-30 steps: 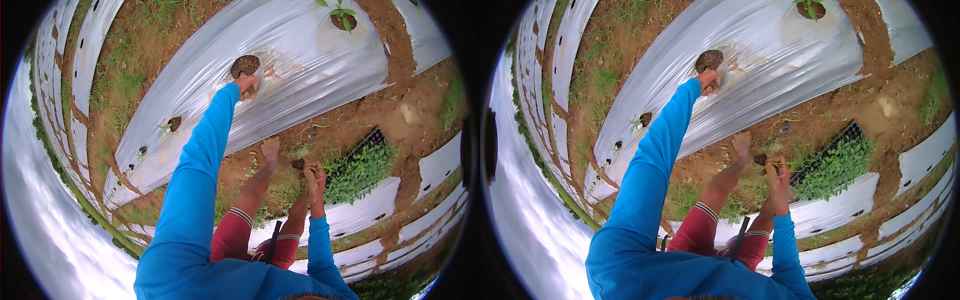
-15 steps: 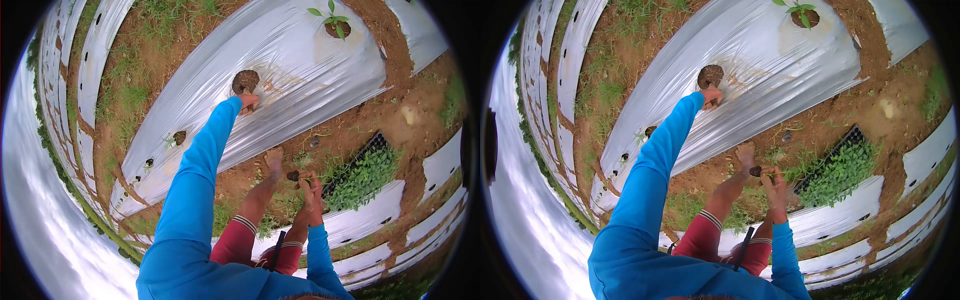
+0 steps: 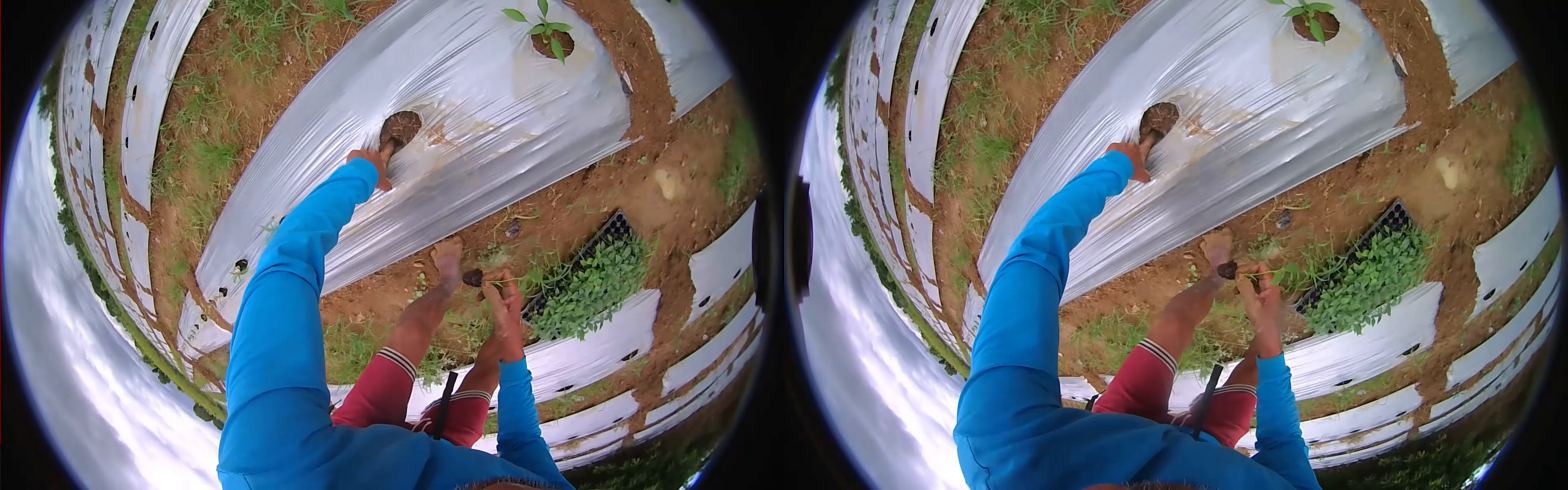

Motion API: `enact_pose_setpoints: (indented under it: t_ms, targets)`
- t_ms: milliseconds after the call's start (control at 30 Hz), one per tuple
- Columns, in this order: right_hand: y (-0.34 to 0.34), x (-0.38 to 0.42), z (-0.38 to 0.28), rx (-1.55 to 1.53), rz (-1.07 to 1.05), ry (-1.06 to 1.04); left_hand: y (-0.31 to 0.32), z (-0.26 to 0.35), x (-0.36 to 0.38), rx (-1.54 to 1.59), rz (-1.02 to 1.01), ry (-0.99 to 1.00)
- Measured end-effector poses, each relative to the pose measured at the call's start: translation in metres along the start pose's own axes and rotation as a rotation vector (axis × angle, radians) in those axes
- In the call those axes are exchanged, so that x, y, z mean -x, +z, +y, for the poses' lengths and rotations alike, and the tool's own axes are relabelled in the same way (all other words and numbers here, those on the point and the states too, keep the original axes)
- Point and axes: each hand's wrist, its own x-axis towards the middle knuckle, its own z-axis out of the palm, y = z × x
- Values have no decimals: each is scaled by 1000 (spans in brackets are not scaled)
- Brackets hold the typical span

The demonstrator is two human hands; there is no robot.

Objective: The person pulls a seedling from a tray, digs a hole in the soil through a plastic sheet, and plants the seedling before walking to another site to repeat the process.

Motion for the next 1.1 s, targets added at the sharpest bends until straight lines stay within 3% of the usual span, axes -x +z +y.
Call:
enact_pose_setpoints:
  t_ms: [133, 200, 267, 367, 600, 633, 700, 867, 900, 1000, 1100]
  targets:
    - [-7, 10, -17, -28, -55, 7, -4, 9, -9, 234, -22, -29]
    - [-16, 15, -14, -77, -20, -19, 1, 0, -19, 953, -169, 101]
    - [-20, 15, -9, -105, -24, -13, 29, 9, -22, 936, -29, 88]
    - [-28, 4, 0, -35, -64, -6, 25, 14, -10, 959, 9, 95]
    - [-18, 8, -9, -9, -69, 27, 14, 20, -23, 1190, -123, 78]
    - [-17, 5, -9, 15, -76, 20, 32, 32, -33, 1137, 92, 87]
    - [-14, -12, -12, 66, -70, -39, 27, 27, -52, 995, -32, 84]
    - [25, -65, -29, 192, -133, -177, 21, 19, -22, 935, 36, 86]
    - [35, -77, -36, 241, -133, -234, 16, 12, -28, 635, 65, 24]
    - [74, -116, -57, 330, -160, -343, 15, 0, -22, 344, 139, -29]
    - [100, -153, -60, 314, -180, -335, 14, 6, -25, 417, 84, -34]
